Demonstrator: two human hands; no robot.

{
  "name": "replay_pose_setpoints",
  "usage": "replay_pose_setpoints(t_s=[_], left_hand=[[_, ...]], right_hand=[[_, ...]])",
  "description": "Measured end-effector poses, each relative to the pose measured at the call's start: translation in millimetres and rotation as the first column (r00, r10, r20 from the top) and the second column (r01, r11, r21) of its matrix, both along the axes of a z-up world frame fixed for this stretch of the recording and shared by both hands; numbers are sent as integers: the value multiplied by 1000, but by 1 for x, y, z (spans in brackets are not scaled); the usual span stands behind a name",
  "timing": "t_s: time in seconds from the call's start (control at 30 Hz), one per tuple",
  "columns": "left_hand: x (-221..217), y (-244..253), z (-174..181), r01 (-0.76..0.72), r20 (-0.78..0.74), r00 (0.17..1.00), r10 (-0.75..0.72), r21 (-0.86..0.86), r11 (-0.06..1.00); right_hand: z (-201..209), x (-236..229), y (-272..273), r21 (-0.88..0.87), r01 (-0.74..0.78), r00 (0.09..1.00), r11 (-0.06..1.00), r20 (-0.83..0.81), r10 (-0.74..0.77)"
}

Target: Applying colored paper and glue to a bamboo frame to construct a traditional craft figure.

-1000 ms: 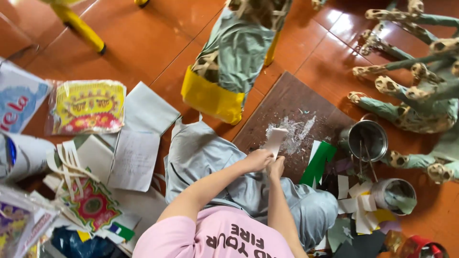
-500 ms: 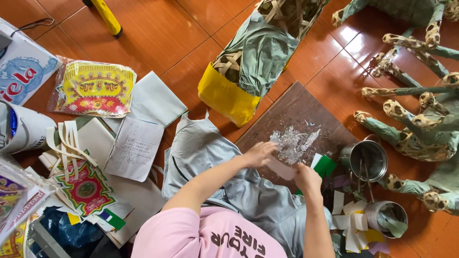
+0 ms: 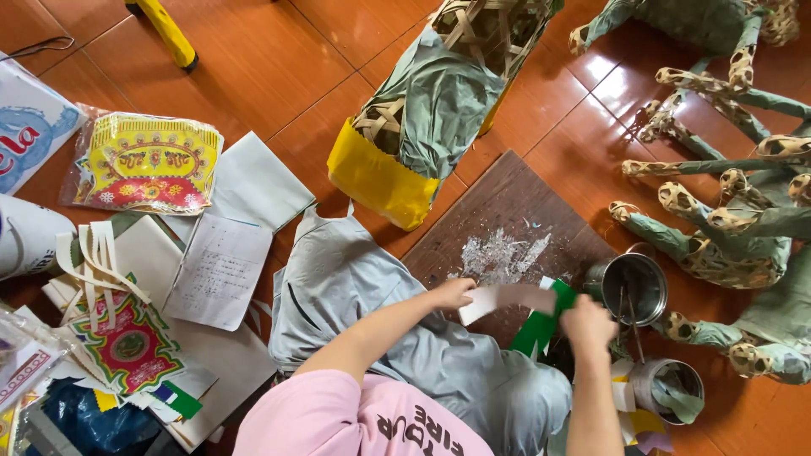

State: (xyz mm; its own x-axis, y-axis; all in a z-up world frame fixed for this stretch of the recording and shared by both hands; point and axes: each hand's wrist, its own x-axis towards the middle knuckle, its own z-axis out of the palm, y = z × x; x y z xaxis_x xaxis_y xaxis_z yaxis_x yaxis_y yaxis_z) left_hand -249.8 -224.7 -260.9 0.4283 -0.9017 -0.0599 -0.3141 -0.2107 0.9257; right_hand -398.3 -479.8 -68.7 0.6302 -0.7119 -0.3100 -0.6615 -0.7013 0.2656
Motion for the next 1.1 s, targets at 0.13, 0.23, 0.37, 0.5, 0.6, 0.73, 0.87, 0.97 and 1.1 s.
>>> replay_pose_setpoints(t_s=[0.13, 0.23, 0.37, 0.5, 0.6, 0.73, 0.87, 0.97, 1.1], left_hand=[[-3, 16, -4, -216, -12, 975, 220, 157, 964], [3, 26, 3, -308, 27, 948, 316, 318, 897], [1, 27, 9, -333, 16, 939, 344, 289, 898], [0, 30, 16, -340, 88, 940, 329, 306, 889], [2, 40, 52, -382, 163, 922, 352, 218, 898], [6, 38, 22, -366, 190, 923, 335, 157, 917], [19, 40, 12, -361, -34, 926, 375, 202, 910], [26, 47, -2, -364, -333, 847, 415, 208, 908], [27, 55, -23, -416, -764, 486, 424, 224, 881]], right_hand=[[-9, -34, -45, -135, 235, 972, 962, 5, -237], [-43, -63, -68, 41, 402, 915, 915, 7, -402], [-35, -74, -57, -3, 309, 934, 951, 189, -303], [24, -69, -31, -33, 322, 911, 946, 284, -300], [5, -103, -29, 46, 297, 842, 954, 458, -285], [13, -103, 21, 178, 405, 665, 897, 616, -423], [-21, -124, 5, 278, 435, 620, 857, 597, -509], [-34, -125, -4, 162, 419, 714, 893, 549, -435], [-26, -101, 13, 195, 402, 738, 895, 509, -443]])
